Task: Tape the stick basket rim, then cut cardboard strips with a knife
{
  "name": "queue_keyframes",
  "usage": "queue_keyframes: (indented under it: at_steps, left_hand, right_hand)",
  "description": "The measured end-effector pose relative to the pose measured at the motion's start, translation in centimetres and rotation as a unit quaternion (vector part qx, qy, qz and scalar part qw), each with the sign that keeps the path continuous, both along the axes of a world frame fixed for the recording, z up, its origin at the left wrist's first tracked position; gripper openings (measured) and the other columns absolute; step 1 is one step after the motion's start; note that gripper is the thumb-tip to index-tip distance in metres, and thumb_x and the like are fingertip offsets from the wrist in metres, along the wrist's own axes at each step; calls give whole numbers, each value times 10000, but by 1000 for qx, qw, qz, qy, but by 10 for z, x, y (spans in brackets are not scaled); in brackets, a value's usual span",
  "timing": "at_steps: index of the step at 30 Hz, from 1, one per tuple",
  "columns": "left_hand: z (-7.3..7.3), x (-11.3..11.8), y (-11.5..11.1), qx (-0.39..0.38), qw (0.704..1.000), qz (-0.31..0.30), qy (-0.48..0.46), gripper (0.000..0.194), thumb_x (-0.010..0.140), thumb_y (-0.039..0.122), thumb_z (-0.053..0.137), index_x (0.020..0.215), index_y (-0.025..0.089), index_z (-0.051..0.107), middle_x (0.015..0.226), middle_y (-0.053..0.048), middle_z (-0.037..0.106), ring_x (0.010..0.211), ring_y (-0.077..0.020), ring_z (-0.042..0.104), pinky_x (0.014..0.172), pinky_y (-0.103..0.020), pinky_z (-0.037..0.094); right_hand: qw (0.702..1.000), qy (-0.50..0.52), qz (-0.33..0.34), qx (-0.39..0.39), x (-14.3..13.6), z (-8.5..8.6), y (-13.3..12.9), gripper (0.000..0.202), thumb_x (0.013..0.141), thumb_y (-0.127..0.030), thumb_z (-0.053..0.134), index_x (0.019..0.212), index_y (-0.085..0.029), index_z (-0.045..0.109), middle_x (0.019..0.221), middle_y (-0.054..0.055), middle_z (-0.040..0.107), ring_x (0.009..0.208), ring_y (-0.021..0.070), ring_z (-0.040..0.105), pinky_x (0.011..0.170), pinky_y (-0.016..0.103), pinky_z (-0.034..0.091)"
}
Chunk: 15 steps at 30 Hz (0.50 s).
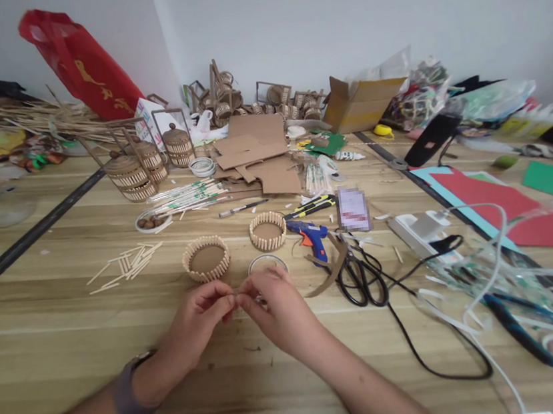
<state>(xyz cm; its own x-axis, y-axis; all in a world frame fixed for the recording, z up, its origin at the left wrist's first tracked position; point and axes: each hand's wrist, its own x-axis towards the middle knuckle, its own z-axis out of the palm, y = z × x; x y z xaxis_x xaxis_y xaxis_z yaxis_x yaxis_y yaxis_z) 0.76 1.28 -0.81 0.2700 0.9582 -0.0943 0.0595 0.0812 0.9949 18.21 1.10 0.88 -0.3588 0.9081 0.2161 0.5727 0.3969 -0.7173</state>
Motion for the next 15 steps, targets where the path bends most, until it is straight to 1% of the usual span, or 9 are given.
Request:
queue_keyframes:
  at_steps: [2,4,6,8,10,12,14,15]
  left_hand:
    - [-1,0,-1,6,1000,-4,3,188,807,317,567,676,184,590,597,33,526,590,-126,479,554,-241,369]
    - [-1,0,0,11,1000,-2,2,197,822,306,540,673,185,587,602,28,543,598,-129,503,570,-246,386]
    - [-1,0,1,11,1000,7,-13,203,831,304,526,676,185,578,610,26,554,599,-128,515,582,-249,398]
    - [-1,0,2,2,999,13,-38,189,832,326,542,715,184,584,638,24,575,605,-127,525,590,-251,407]
    - [-1,0,2,-12,998,3,-59,190,817,366,599,778,181,596,660,25,590,613,-128,534,594,-251,413]
    - [0,1,1,-25,998,-15,-60,230,798,402,657,792,179,597,645,28,586,607,-127,528,583,-246,406]
    - [0,1,0,-23,998,-22,-61,256,793,413,678,746,178,589,625,27,579,602,-121,518,579,-242,400]
    - [0,1,0,-19,997,-19,-69,259,797,408,676,724,177,585,624,25,581,604,-119,518,583,-240,403]
  right_hand:
    - [1000,3,-2,-7,0,1,-1,174,917,-234,556,747,-216,587,700,-3,632,735,174,557,828,360,407]
    - [999,14,-13,-28,1,4,-1,183,904,-253,567,727,-217,594,698,10,634,780,189,568,744,319,424]
    - [997,35,-36,-56,2,6,0,189,896,-280,568,721,-218,604,699,18,639,798,195,581,662,282,425]
    - [994,58,-60,-71,2,7,-1,202,892,-309,564,717,-219,610,705,20,647,796,192,595,613,261,420]
    - [993,69,-74,-68,1,6,-2,216,885,-329,573,704,-218,613,704,18,656,787,187,608,616,259,427]
    - [992,75,-75,-66,-1,6,-3,230,882,-348,586,697,-214,620,703,15,670,767,180,621,647,268,441]
    - [990,94,-58,-89,-2,7,-4,273,897,-394,578,704,-210,638,714,18,696,745,173,635,668,272,456]
    - [987,109,-36,-112,-1,8,-5,311,915,-425,555,718,-207,654,738,24,715,747,170,646,681,273,467]
